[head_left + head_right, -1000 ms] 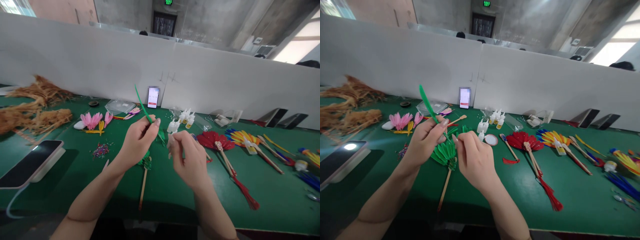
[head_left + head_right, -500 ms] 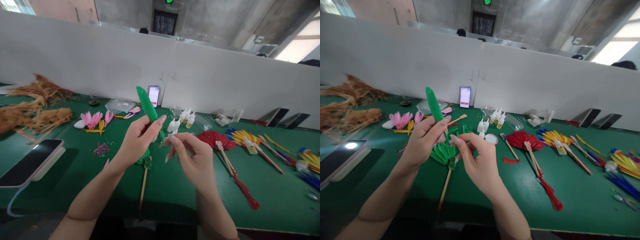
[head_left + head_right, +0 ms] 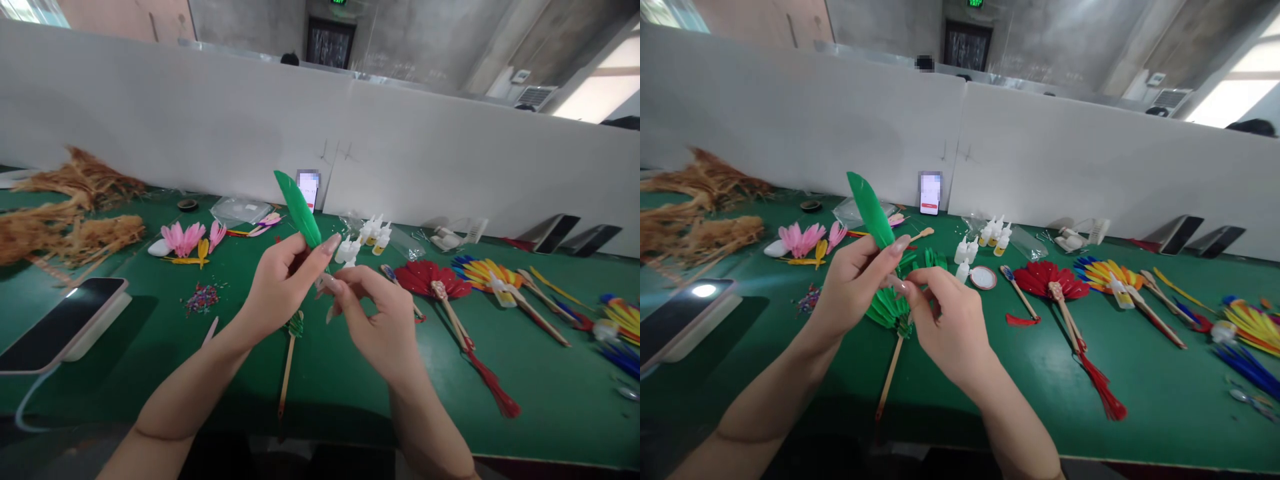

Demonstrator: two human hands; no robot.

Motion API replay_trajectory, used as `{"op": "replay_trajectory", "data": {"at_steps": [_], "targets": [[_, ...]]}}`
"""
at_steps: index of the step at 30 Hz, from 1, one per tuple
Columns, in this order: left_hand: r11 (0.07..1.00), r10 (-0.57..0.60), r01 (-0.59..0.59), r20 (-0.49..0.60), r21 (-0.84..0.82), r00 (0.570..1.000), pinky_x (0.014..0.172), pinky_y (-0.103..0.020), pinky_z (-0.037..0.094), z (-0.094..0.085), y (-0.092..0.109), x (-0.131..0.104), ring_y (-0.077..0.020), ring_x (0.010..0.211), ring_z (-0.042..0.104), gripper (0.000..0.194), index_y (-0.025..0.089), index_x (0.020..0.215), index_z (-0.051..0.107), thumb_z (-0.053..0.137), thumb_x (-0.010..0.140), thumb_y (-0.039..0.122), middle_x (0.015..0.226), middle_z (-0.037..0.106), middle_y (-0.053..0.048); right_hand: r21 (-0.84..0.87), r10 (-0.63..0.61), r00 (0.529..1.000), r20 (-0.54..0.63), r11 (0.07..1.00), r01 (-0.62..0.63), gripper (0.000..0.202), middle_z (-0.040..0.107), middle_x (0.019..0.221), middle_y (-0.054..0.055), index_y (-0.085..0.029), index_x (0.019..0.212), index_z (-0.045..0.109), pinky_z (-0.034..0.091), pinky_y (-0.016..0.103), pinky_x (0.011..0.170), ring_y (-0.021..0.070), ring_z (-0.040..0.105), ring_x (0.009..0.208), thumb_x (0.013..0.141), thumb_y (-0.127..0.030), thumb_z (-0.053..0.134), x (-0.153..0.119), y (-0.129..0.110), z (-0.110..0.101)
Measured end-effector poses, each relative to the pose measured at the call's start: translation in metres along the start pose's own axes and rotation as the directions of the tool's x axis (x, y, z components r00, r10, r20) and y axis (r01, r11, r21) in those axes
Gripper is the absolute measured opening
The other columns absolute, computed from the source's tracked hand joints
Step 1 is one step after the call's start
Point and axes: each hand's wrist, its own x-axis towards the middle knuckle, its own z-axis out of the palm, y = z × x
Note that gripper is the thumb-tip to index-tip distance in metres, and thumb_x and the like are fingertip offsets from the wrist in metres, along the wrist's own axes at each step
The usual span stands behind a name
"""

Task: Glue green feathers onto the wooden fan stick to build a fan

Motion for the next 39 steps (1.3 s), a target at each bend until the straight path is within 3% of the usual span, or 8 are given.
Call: {"op": "replay_trajectory", "data": {"at_steps": [8, 16, 20, 25, 33, 36, 39], "targets": [[0.998, -0.027, 0.028, 0.023, -0.051, 0.999, 0.035, -0.016, 0.040, 0.000, 0.001, 0.000, -0.0045, 0.039, 0.044, 0.040, 0.019, 0.058, 0.038, 0.057, 0.087, 0.040, 0.049, 0.035, 0.007, 0.046, 0.054, 0.990, 0.133, 0.997, -0.060, 0.005, 0.065, 0.070, -0.002, -0.019, 0.083, 0.061, 0.043, 0.021, 0.048, 0.0079, 0.057, 0.051, 0.085, -0.018, 0.057, 0.001, 0.001, -0.008], [0.991, -0.073, 0.079, 0.059, -0.111, 0.996, 0.036, -0.017, 0.035, 0.000, 0.000, -0.001, -0.0039, 0.041, 0.037, 0.044, 0.018, 0.056, 0.036, 0.059, 0.085, 0.041, 0.052, 0.031, 0.006, 0.120, 0.010, 0.988, 0.152, 0.992, -0.029, 0.019, 0.058, 0.059, -0.003, -0.018, 0.075, 0.056, 0.039, 0.021, 0.049, 0.0072, 0.052, 0.049, 0.092, -0.026, 0.050, -0.001, 0.001, -0.008], [0.968, -0.130, 0.158, 0.151, -0.192, 0.980, 0.034, -0.018, 0.027, 0.001, -0.001, 0.001, -0.0039, 0.042, 0.032, 0.044, 0.017, 0.057, 0.038, 0.061, 0.083, 0.043, 0.052, 0.030, 0.006, 0.183, -0.027, 0.985, 0.168, 0.983, -0.004, 0.028, 0.056, 0.054, -0.004, -0.019, 0.068, 0.053, 0.040, 0.021, 0.051, 0.0074, 0.051, 0.051, 0.094, -0.027, 0.048, 0.001, 0.000, -0.008], [0.944, -0.115, 0.168, 0.195, -0.283, 0.974, 0.035, -0.017, 0.031, 0.004, 0.000, 0.002, -0.0034, 0.039, 0.038, 0.041, 0.018, 0.058, 0.041, 0.060, 0.085, 0.041, 0.049, 0.035, 0.006, 0.203, -0.006, 0.988, 0.153, 0.979, -0.025, 0.032, 0.055, 0.053, -0.005, -0.019, 0.065, 0.054, 0.041, 0.020, 0.051, 0.0062, 0.052, 0.049, 0.095, -0.029, 0.047, 0.004, 0.003, -0.008], [0.978, -0.109, 0.134, 0.161, -0.159, 0.981, 0.036, -0.019, 0.032, 0.005, -0.001, -0.001, -0.0052, 0.041, 0.039, 0.041, 0.018, 0.056, 0.041, 0.060, 0.085, 0.040, 0.049, 0.034, 0.006, 0.163, 0.084, 0.968, 0.235, 0.979, -0.125, 0.020, 0.063, 0.058, -0.003, -0.018, 0.068, 0.064, 0.041, 0.020, 0.046, 0.0074, 0.054, 0.049, 0.084, -0.029, 0.063, 0.006, 0.001, -0.019], [0.998, -0.052, 0.055, 0.153, -0.015, 0.987, 0.037, -0.020, 0.026, 0.005, -0.001, -0.001, -0.0055, 0.043, 0.032, 0.041, 0.017, 0.054, 0.041, 0.060, 0.085, 0.037, 0.049, 0.032, 0.006, 0.175, 0.143, 0.952, 0.270, 0.965, -0.195, 0.015, 0.062, 0.056, -0.004, -0.018, 0.066, 0.066, 0.041, 0.019, 0.045, 0.0063, 0.051, 0.047, 0.077, -0.026, 0.070, 0.006, 0.002, -0.022], [0.998, 0.015, -0.029, 0.215, 0.061, 0.976, 0.038, -0.022, 0.024, 0.005, -0.002, 0.000, -0.0060, 0.045, 0.029, 0.040, 0.017, 0.053, 0.040, 0.059, 0.085, 0.033, 0.049, 0.031, 0.006, 0.158, 0.195, 0.932, 0.307, 0.955, -0.252, 0.013, 0.061, 0.053, -0.003, -0.017, 0.063, 0.067, 0.040, 0.020, 0.044, 0.0078, 0.052, 0.048, 0.073, -0.024, 0.073, 0.008, 0.005, -0.023]]}}
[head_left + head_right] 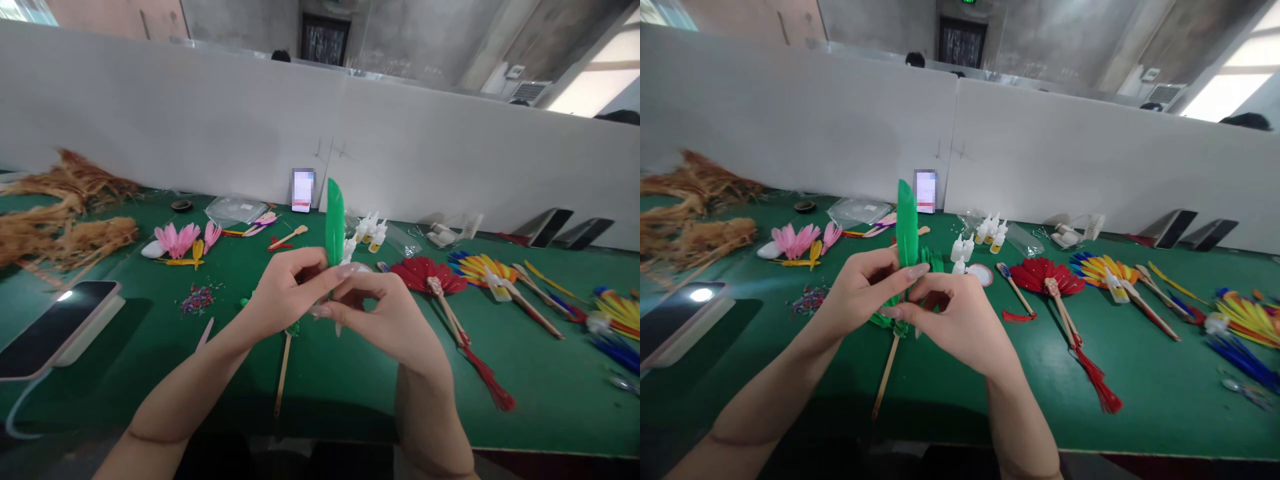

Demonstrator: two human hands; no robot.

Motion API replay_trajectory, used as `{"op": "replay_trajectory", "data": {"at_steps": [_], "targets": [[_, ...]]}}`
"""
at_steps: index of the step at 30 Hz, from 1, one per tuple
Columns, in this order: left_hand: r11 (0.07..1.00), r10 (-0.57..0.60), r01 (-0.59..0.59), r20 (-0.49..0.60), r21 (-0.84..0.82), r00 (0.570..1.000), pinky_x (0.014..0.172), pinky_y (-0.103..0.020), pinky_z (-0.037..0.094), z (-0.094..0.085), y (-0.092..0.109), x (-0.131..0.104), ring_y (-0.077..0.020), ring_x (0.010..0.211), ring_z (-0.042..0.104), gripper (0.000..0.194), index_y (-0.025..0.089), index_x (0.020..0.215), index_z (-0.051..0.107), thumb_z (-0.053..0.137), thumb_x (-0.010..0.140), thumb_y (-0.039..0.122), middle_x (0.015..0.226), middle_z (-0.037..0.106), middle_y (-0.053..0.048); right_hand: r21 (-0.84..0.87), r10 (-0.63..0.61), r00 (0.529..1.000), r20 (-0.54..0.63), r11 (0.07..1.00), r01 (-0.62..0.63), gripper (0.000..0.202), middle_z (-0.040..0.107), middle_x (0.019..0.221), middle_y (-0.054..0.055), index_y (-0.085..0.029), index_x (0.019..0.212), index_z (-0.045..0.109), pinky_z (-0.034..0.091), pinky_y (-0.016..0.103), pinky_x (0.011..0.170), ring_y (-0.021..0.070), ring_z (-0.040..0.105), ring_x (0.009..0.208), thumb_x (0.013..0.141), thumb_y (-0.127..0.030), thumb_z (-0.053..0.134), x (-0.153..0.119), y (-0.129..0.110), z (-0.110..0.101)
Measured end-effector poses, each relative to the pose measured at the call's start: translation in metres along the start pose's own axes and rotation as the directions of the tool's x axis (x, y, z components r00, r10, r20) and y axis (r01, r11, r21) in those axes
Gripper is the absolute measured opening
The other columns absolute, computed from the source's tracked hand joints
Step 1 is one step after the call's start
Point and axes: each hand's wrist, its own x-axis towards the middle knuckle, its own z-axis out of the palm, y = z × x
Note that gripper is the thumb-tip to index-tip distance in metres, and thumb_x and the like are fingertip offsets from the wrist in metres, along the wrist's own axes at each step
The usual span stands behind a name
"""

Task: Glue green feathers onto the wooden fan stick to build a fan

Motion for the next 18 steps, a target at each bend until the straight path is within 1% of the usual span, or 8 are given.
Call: {"op": "replay_trajectory", "data": {"at_steps": [2, 4, 6, 8, 11, 14, 16, 18], "targets": [[0.999, 0.030, -0.031, 0.066, 0.021, 0.997, 0.038, -0.022, 0.023, -0.0004, -0.0011, 0.0013, -0.0061, 0.044, 0.028, 0.040, 0.017, 0.053, 0.038, 0.057, 0.086, 0.030, 0.049, 0.030, 0.006, 0.008, 0.024, 0.999, 0.032, 1.000, -0.025, 0.013, 0.062, 0.053, -0.003, -0.017, 0.062, 0.067, 0.041, 0.021, 0.044, 0.0087, 0.054, 0.049, 0.072, -0.022, 0.073, 0.0020, 0.0014, -0.0001], [0.998, 0.047, -0.051, 0.113, 0.042, 0.992, 0.037, -0.021, 0.022, -0.0011, -0.0028, 0.0030, -0.0062, 0.044, 0.028, 0.039, 0.018, 0.053, 0.037, 0.055, 0.086, 0.026, 0.049, 0.031, 0.006, 0.016, 0.013, 0.998, 0.058, 1.000, -0.014, 0.013, 0.063, 0.055, -0.002, -0.017, 0.061, 0.067, 0.043, 0.020, 0.046, 0.0086, 0.056, 0.050, 0.073, -0.019, 0.070, 0.0037, 0.0023, 0.0000], [0.995, 0.057, -0.067, 0.134, 0.072, 0.989, 0.038, -0.021, 0.024, -0.0017, -0.0048, 0.0047, -0.0066, 0.045, 0.029, 0.038, 0.018, 0.054, 0.036, 0.055, 0.086, 0.025, 0.050, 0.032, 0.006, 0.012, -0.024, 0.997, 0.073, 1.000, 0.023, 0.016, 0.063, 0.056, -0.003, -0.017, 0.061, 0.065, 0.044, 0.020, 0.047, 0.0078, 0.057, 0.050, 0.077, -0.016, 0.065, 0.0047, 0.0030, 0.0002], [0.994, 0.062, -0.074, 0.136, 0.082, 0.989, 0.039, -0.021, 0.026, -0.0022, -0.0066, 0.0060, -0.0071, 0.046, 0.031, 0.038, 0.018, 0.055, 0.037, 0.054, 0.087, 0.030, 0.051, 0.033, 0.005, -0.008, -0.051, 0.997, 0.066, 0.999, 0.052, 0.019, 0.061, 0.055, -0.003, -0.017, 0.060, 0.063, 0.042, 0.020, 0.047, 0.0076, 0.056, 0.049, 0.079, -0.018, 0.062, 0.0048, 0.0035, 0.0002], [0.997, 0.071, -0.071, 0.123, -0.004, 0.990, 0.040, -0.022, 0.030, -0.0029, -0.0075, 0.0065, -0.0076, 0.046, 0.034, 0.040, 0.019, 0.061, 0.042, 0.041, 0.094, 0.042, 0.055, 0.038, 0.004, 0.008, -0.081, 0.997, -0.001, 0.997, 0.081, 0.027, 0.059, 0.053, -0.003, -0.017, 0.057, 0.058, 0.042, 0.021, 0.047, 0.0082, 0.055, 0.049, 0.082, -0.025, 0.063, 0.0047, 0.0043, -0.0002], [0.996, 0.068, -0.065, 0.064, -0.058, 0.996, 0.041, -0.022, 0.031, -0.0035, -0.0062, 0.0049, -0.0082, 0.045, 0.034, 0.046, 0.019, 0.065, 0.045, 0.023, 0.098, 0.044, 0.055, 0.038, 0.003, 0.097, -0.110, 0.988, -0.104, 0.988, 0.120, 0.027, 0.060, 0.057, -0.003, -0.017, 0.060, 0.057, 0.043, 0.021, 0.047, 0.0076, 0.057, 0.049, 0.084, -0.029, 0.063, 0.0046, 0.0057, -0.0016], [0.994, 0.110, -0.111, 0.058, 0.022, 0.992, 0.043, -0.022, 0.033, -0.0031, -0.0047, 0.0031, -0.0084, 0.046, 0.036, 0.046, 0.019, 0.065, 0.044, 0.022, 0.098, 0.041, 0.054, 0.038, 0.003, 0.127, -0.137, 0.975, -0.176, 0.979, 0.161, 0.025, 0.059, 0.057, -0.004, -0.018, 0.063, 0.056, 0.041, 0.020, 0.046, 0.0063, 0.055, 0.047, 0.085, -0.028, 0.062, 0.0043, 0.0069, -0.0022], [0.960, 0.208, -0.220, 0.088, 0.175, 0.974, 0.046, -0.021, 0.034, -0.0014, -0.0036, 0.0012, -0.0083, 0.049, 0.040, 0.041, 0.019, 0.063, 0.043, 0.032, 0.097, 0.040, 0.056, 0.042, 0.003, 0.120, -0.175, 0.955, -0.237, 0.971, 0.208, 0.025, 0.056, 0.056, -0.005, -0.019, 0.064, 0.054, 0.040, 0.020, 0.046, 0.0056, 0.051, 0.047, 0.087, -0.029, 0.061, 0.0036, 0.0082, -0.0015]]}}
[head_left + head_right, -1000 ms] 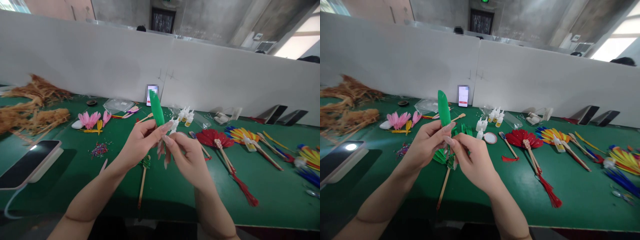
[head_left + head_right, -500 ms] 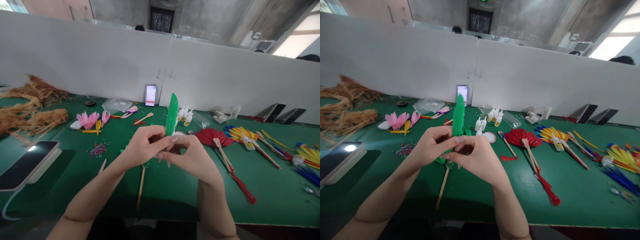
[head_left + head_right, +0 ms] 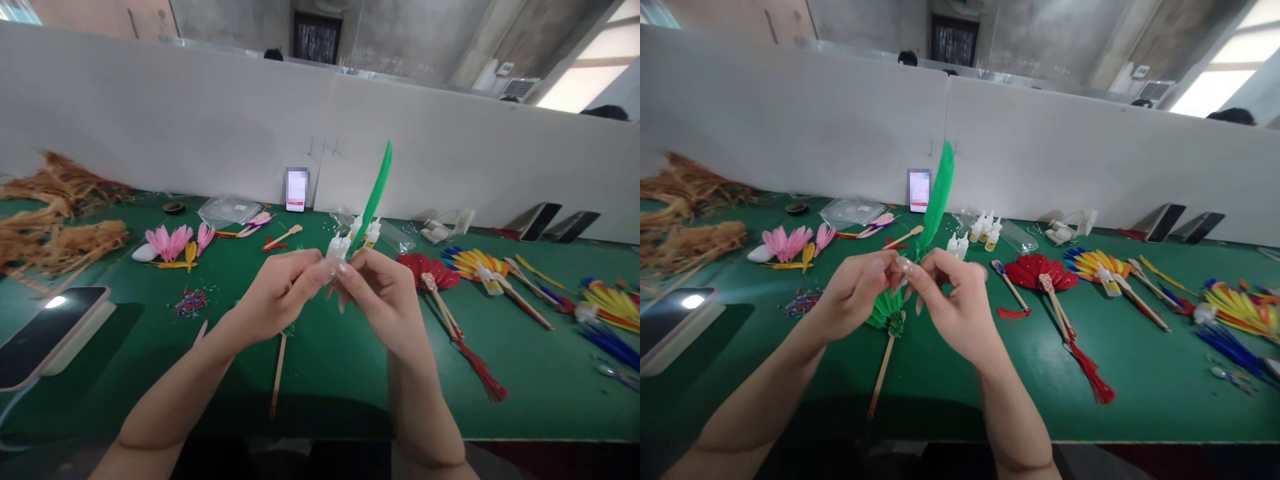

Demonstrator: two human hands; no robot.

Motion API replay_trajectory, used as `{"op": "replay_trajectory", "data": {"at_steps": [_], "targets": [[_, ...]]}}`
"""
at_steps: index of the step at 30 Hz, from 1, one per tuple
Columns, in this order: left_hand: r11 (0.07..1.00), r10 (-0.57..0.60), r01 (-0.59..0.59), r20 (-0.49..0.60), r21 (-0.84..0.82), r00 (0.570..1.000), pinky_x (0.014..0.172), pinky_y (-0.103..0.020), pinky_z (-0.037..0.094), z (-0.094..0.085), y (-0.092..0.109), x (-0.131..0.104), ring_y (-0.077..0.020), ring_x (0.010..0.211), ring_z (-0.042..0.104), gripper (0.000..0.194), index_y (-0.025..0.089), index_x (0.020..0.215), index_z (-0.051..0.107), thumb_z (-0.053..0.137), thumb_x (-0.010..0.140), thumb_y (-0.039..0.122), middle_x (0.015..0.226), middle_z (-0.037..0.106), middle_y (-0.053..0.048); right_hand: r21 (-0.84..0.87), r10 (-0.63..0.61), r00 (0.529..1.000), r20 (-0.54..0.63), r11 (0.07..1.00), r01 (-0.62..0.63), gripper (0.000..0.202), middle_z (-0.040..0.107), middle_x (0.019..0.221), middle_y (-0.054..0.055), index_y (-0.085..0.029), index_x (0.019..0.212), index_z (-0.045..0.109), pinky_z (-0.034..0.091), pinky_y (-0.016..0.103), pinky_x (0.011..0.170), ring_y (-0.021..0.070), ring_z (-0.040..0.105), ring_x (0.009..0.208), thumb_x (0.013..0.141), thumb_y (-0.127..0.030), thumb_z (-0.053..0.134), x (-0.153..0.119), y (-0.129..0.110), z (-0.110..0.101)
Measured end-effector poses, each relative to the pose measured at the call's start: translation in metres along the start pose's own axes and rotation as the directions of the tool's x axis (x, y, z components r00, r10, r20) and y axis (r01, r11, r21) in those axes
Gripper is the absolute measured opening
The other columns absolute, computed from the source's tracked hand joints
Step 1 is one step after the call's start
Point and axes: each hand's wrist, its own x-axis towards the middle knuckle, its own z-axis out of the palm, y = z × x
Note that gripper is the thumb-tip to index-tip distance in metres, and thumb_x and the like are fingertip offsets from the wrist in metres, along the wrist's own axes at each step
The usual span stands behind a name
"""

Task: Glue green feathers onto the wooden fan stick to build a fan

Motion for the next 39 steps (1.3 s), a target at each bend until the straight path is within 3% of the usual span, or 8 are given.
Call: {"op": "replay_trajectory", "data": {"at_steps": [5, 10, 13, 16, 19, 23, 30, 39], "targets": [[0.882, 0.301, -0.246, -0.079, 0.401, 0.950, 0.047, -0.020, 0.034, 0.007, 0.000, -0.001, -0.0083, 0.051, 0.042, 0.031, 0.018, 0.066, 0.045, 0.053, 0.089, 0.037, 0.058, 0.049, 0.003, -0.011, -0.059, 0.996, -0.068, 0.998, 0.059, 0.028, 0.048, 0.060, -0.005, -0.020, 0.067, 0.048, 0.036, 0.022, 0.048, 0.0065, 0.043, 0.052, 0.092, -0.031, 0.054, -0.002, 0.002, 0.007], [0.807, 0.432, -0.339, -0.093, 0.483, 0.897, 0.046, -0.021, 0.032, 0.008, -0.001, 0.001, -0.0087, 0.049, 0.041, 0.035, 0.018, 0.065, 0.044, 0.049, 0.091, 0.041, 0.056, 0.048, 0.003, 0.012, -0.124, 0.989, -0.077, 0.992, 0.126, 0.032, 0.044, 0.060, -0.005, -0.019, 0.066, 0.045, 0.035, 0.021, 0.050, 0.0065, 0.039, 0.053, 0.096, -0.029, 0.045, -0.002, 0.002, 0.015], [0.899, 0.357, -0.294, -0.154, 0.324, 0.921, 0.044, -0.022, 0.031, 0.007, -0.001, -0.001, -0.0081, 0.048, 0.037, 0.044, 0.018, 0.065, 0.044, 0.040, 0.091, 0.054, 0.057, 0.047, 0.002, 0.042, -0.120, 0.991, -0.064, 0.992, 0.123, 0.031, 0.046, 0.059, -0.005, -0.019, 0.067, 0.046, 0.036, 0.020, 0.050, 0.0052, 0.042, 0.053, 0.097, -0.027, 0.044, -0.003, 0.000, 0.016], [0.990, 0.136, -0.140, -0.236, 0.000, 0.962, 0.042, -0.023, 0.031, 0.005, -0.002, -0.002, -0.0084, 0.046, 0.035, 0.051, 0.018, 0.068, 0.047, 0.026, 0.094, 0.057, 0.056, 0.042, 0.002, 0.066, -0.099, 0.995, -0.012, 0.993, 0.099, 0.033, 0.046, 0.056, -0.006, -0.019, 0.066, 0.047, 0.037, 0.018, 0.049, 0.0034, 0.042, 0.049, 0.098, -0.025, 0.041, -0.004, -0.002, 0.017], [0.947, -0.064, -0.004, -0.201, -0.322, 0.977, 0.038, -0.024, 0.029, 0.001, -0.003, 0.000, -0.0086, 0.042, 0.035, 0.047, 0.020, 0.074, 0.052, 0.025, 0.095, 0.054, 0.053, 0.037, 0.003, 0.109, -0.068, 0.997, 0.045, 0.992, 0.063, 0.034, 0.046, 0.054, -0.007, -0.018, 0.066, 0.047, 0.037, 0.016, 0.048, 0.0024, 0.041, 0.047, 0.099, -0.025, 0.039, -0.006, -0.003, 0.020], [0.837, -0.176, 0.078, -0.132, -0.542, 0.976, 0.033, -0.023, 0.024, -0.004, -0.005, 0.004, -0.0057, 0.038, 0.027, 0.033, 0.022, 0.079, 0.056, 0.044, 0.091, 0.050, 0.054, 0.035, 0.005, 0.196, -0.024, 0.992, 0.127, 0.981, -0.001, 0.035, 0.046, 0.054, -0.007, -0.018, 0.066, 0.045, 0.038, 0.014, 0.047, 0.0016, 0.043, 0.047, 0.099, -0.028, 0.040, -0.007, -0.002, 0.026], [0.850, -0.287, 0.095, -0.304, -0.518, 0.908, 0.034, -0.020, 0.021, -0.005, -0.002, 0.005, -0.0036, 0.040, 0.025, 0.029, 0.020, 0.065, 0.053, 0.065, 0.081, 0.040, 0.053, 0.032, 0.006, 0.326, 0.128, 0.951, 0.282, 0.919, -0.220, 0.037, 0.049, 0.049, -0.007, -0.018, 0.066, 0.051, 0.038, 0.015, 0.041, 0.0024, 0.046, 0.039, 0.097, -0.037, 0.042, -0.006, -0.001, 0.026], [0.965, -0.195, 0.091, -0.436, -0.248, 0.879, 0.040, -0.022, 0.026, -0.007, 0.006, -0.001, -0.0050, 0.044, 0.029, 0.029, 0.018, 0.062, 0.051, 0.063, 0.084, 0.033, 0.053, 0.035, 0.006, 0.097, 0.050, 0.992, 0.117, 0.993, -0.062, 0.031, 0.066, 0.064, -0.001, -0.018, 0.070, 0.065, 0.045, 0.018, 0.049, 0.0055, 0.057, 0.050, 0.093, -0.033, 0.050, -0.004, -0.004, 0.020]]}}
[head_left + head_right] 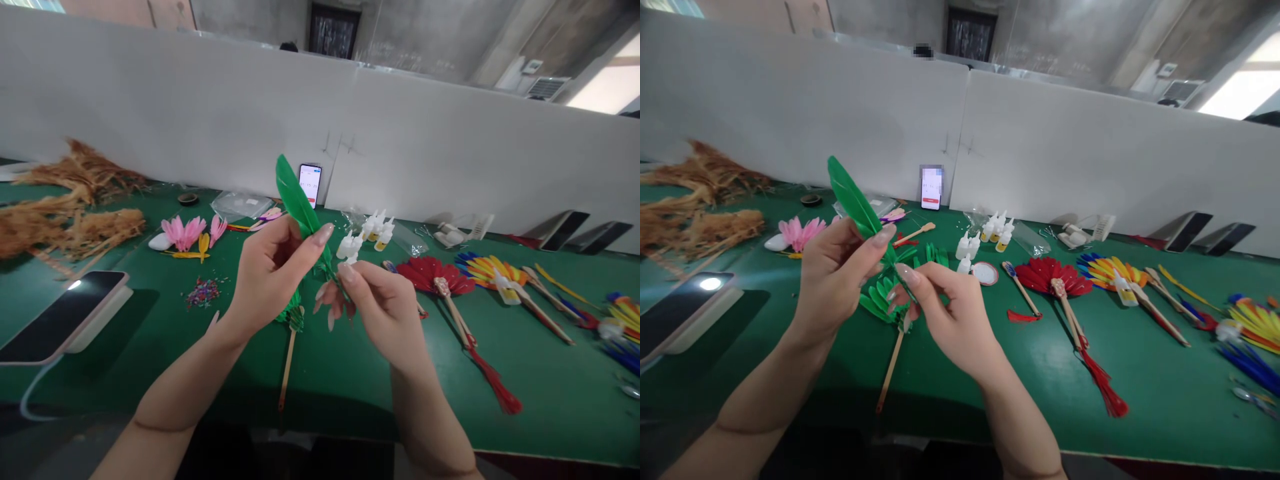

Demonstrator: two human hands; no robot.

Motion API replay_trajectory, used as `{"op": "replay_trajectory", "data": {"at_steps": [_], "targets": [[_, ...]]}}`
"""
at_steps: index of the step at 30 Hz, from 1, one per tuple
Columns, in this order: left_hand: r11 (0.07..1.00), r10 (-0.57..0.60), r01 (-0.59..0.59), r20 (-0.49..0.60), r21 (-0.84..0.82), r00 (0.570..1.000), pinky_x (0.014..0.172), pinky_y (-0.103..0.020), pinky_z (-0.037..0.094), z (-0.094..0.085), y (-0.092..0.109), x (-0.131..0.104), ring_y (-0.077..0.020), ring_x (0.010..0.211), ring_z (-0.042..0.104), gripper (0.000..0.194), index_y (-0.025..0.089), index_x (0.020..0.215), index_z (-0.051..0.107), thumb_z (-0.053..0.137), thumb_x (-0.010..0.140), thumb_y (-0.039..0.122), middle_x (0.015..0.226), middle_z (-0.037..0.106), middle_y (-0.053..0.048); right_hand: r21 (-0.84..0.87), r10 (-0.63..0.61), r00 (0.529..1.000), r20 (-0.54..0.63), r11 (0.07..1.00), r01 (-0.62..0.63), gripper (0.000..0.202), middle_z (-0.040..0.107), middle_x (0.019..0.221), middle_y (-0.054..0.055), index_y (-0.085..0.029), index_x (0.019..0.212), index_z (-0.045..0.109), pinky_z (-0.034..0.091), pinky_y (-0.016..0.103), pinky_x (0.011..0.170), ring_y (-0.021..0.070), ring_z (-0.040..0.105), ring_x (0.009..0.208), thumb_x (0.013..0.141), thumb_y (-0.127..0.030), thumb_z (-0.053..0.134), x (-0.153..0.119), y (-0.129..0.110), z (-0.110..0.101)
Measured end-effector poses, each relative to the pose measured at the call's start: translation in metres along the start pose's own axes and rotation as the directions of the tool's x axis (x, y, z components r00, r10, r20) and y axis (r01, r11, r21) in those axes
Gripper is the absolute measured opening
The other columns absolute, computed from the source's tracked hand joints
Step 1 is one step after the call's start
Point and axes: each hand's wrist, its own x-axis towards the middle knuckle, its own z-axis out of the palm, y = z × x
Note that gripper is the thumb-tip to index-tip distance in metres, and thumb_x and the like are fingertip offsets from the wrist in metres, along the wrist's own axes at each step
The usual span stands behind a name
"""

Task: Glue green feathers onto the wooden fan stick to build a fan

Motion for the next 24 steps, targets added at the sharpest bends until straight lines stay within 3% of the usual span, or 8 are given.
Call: {"op": "replay_trajectory", "data": {"at_steps": [8, 14, 18, 24], "targets": [[0.962, 0.174, -0.177, 0.031, 0.207, 0.984, 0.040, -0.023, 0.024, 0.0022, 0.0024, -0.0028, -0.0049, 0.043, 0.025, 0.037, 0.018, 0.056, 0.038, 0.061, 0.084, 0.022, 0.049, 0.029, 0.007, -0.216, -0.013, 1.000, -0.005, 0.976, 0.012, 0.013, 0.066, 0.059, -0.002, -0.017, 0.066, 0.066, 0.042, 0.019, 0.047, 0.0075, 0.056, 0.050, 0.076, -0.023, 0.072, -0.0036, -0.0038, -0.0043], [0.928, 0.208, -0.258, 0.202, 0.269, 0.957, 0.040, -0.021, 0.025, 0.0010, 0.0015, -0.0025, -0.0048, 0.044, 0.028, 0.038, 0.018, 0.057, 0.034, 0.061, 0.082, 0.017, 0.050, 0.029, 0.007, -0.390, -0.016, 0.997, 0.081, 0.920, 0.047, 0.027, 0.055, 0.050, -0.005, -0.017, 0.058, 0.058, 0.032, 0.019, 0.044, 0.0056, 0.041, 0.047, 0.080, -0.028, 0.069, -0.0034, -0.0015, -0.0070], [0.945, 0.152, -0.210, 0.231, 0.252, 0.961, 0.039, -0.021, 0.024, -0.0008, 0.0015, -0.0001, -0.0050, 0.044, 0.028, 0.035, 0.018, 0.057, 0.037, 0.061, 0.082, 0.018, 0.051, 0.031, 0.007, -0.425, -0.051, 0.987, 0.152, 0.898, 0.112, 0.035, 0.047, 0.050, -0.005, -0.018, 0.058, 0.048, 0.029, 0.020, 0.044, 0.0058, 0.037, 0.048, 0.088, -0.031, 0.057, -0.0035, -0.0027, -0.0089], [0.992, -0.026, -0.002, 0.222, 0.124, 0.975, 0.040, -0.021, 0.027, -0.0009, 0.0008, 0.0024, -0.0062, 0.047, 0.031, 0.033, 0.017, 0.058, 0.046, 0.060, 0.085, 0.030, 0.054, 0.035, 0.005, -0.438, -0.064, 0.982, 0.180, 0.888, 0.138, 0.036, 0.048, 0.053, -0.004, -0.019, 0.061, 0.041, 0.032, 0.021, 0.048, 0.0071, 0.042, 0.049, 0.096, -0.029, 0.043, -0.0055, -0.0058, -0.0088]]}}
